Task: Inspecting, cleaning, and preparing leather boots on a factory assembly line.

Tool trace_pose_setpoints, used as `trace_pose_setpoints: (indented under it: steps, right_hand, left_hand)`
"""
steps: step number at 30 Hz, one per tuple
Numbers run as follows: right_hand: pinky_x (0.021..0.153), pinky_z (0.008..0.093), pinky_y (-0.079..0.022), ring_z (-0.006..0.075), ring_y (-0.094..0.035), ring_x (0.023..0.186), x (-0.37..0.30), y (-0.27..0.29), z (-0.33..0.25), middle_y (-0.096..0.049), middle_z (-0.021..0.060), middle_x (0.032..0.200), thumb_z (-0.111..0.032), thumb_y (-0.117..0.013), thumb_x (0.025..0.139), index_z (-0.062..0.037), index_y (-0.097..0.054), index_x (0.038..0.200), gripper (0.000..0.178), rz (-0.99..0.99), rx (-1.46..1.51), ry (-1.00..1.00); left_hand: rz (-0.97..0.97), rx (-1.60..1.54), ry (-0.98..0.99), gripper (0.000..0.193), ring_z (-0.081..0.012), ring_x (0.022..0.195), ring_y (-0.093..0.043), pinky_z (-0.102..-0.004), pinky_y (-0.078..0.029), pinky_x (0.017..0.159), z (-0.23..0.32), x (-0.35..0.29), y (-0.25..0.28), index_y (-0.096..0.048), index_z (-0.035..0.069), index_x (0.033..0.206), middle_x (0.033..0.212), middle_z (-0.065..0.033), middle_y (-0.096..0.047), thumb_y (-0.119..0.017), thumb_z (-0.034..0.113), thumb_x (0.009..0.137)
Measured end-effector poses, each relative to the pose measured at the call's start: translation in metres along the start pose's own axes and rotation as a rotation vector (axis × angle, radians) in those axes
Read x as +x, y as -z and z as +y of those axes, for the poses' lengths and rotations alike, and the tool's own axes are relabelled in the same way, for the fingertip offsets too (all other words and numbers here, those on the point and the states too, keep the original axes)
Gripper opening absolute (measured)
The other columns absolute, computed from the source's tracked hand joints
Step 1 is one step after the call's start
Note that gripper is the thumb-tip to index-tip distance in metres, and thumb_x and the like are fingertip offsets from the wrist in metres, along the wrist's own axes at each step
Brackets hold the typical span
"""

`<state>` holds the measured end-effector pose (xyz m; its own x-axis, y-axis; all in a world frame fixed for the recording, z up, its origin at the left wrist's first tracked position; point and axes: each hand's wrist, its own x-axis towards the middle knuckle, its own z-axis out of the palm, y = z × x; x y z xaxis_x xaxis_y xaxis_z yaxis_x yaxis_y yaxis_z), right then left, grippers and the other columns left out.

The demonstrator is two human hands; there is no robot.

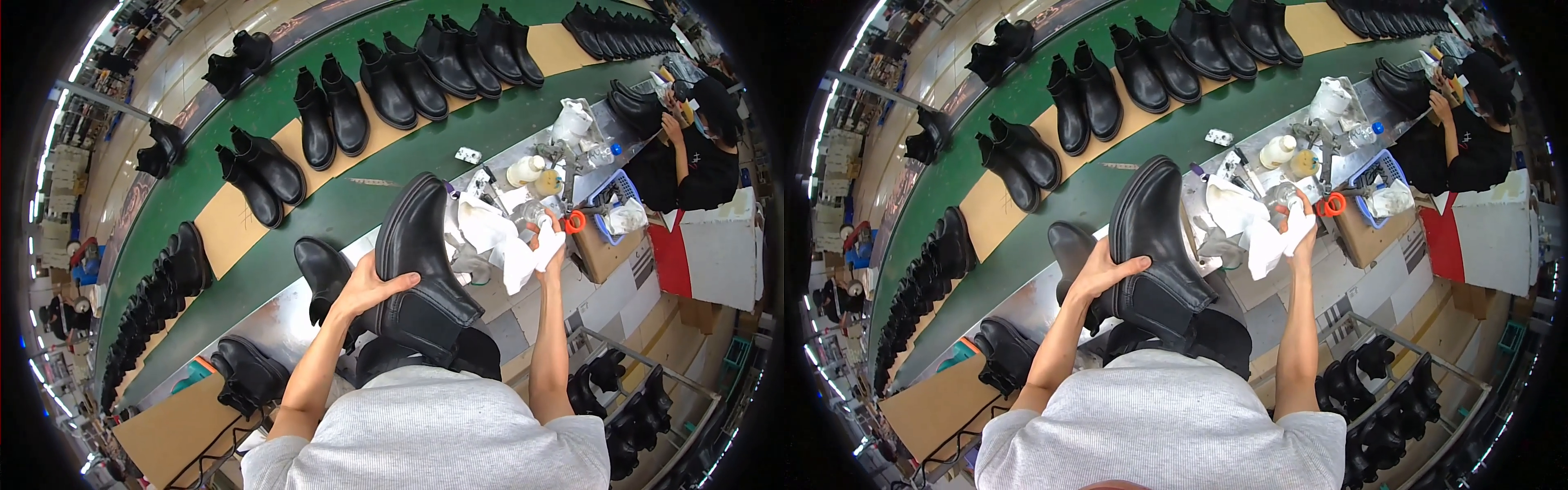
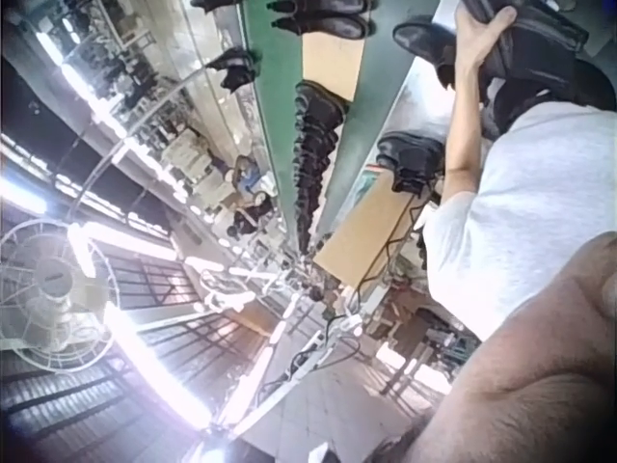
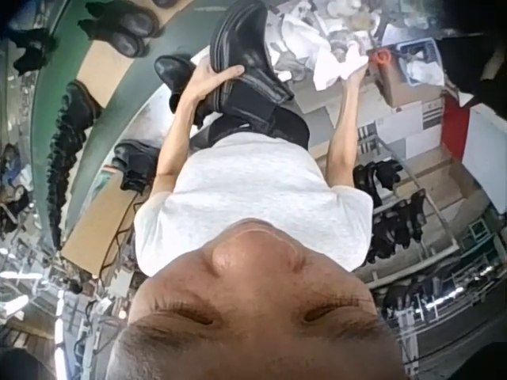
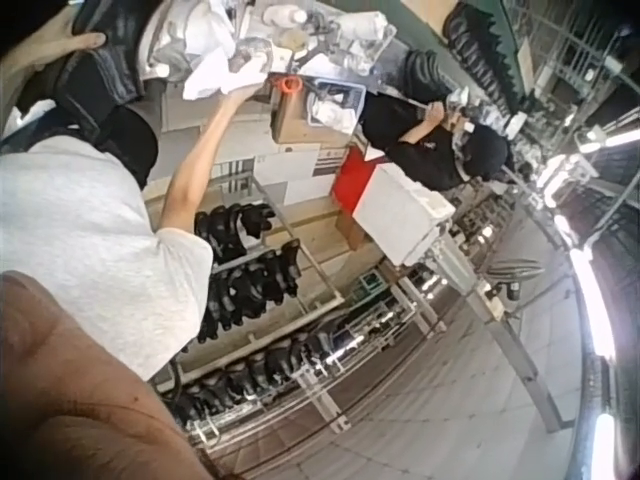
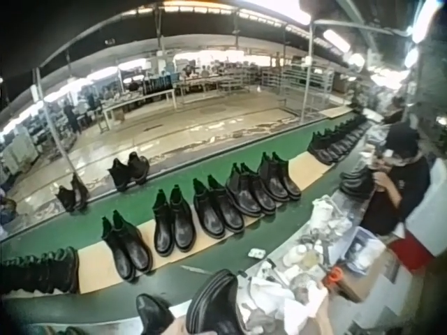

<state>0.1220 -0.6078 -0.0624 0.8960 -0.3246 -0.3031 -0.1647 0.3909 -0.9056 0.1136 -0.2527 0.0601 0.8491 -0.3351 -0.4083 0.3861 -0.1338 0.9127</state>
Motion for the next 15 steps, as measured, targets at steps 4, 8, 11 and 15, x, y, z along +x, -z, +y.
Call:
trace_pose_setpoints:
  steps: [4,8,11,15]
  right_hand:
    - [0.08,0.0335,-0.042,0.0277,-0.052,0.09,-0.044,-0.009,0.025,-0.054,0.0177,0.103,-0.006,-0.049,0.083,-0.0017,-0.039,0.129,0.046,0.031,-0.849,0.543]
    - [0.094,0.04,-0.035,0.0382,-0.046,0.104,-0.071,-0.017,0.024,-0.049,0.022,0.11,0.004,-0.049,0.076,-0.0004,-0.039,0.128,0.053,-0.084,-1.08,0.636]
    - [0.076,0.0328,-0.044,0.025,-0.055,0.085,-0.045,-0.022,0.015,-0.057,0.0149,0.097,-0.003,-0.05,0.08,-0.0031,-0.04,0.129,0.05,-0.035,-0.795,0.549]
    - [0.041,0.0213,-0.038,0.008,-0.047,0.049,0.04,0.006,-0.02,-0.058,0.0054,0.071,-0.015,-0.045,0.089,-0.0123,-0.047,0.125,0.037,0.207,-0.029,-0.186]
  left_hand:
    - [-0.018,0.04,-0.04,0.058,-0.017,0.086,-0.058,-0.0293,-0.047,0.079,-0.001,-0.001,0.004,-0.051,-0.007,0.108,0.095,-0.012,-0.061,-0.076,0.027,0.068]
    - [0.015,0.049,-0.044,0.059,-0.0168,0.086,-0.058,-0.0292,-0.047,0.079,-0.002,-0.005,0.006,-0.051,-0.007,0.108,0.096,-0.0124,-0.061,-0.076,0.028,0.068]
    - [0.01,0.019,-0.038,0.058,-0.0169,0.086,-0.059,-0.0293,-0.047,0.079,-0.001,-0.004,0.004,-0.052,-0.007,0.107,0.095,-0.0128,-0.062,-0.076,0.029,0.068]
    - [-0.017,0.058,0.005,0.058,-0.0179,0.086,-0.059,-0.0295,-0.047,0.08,0.004,-0.002,-0.002,-0.052,-0.007,0.107,0.094,-0.0133,-0.062,-0.075,0.03,0.068]
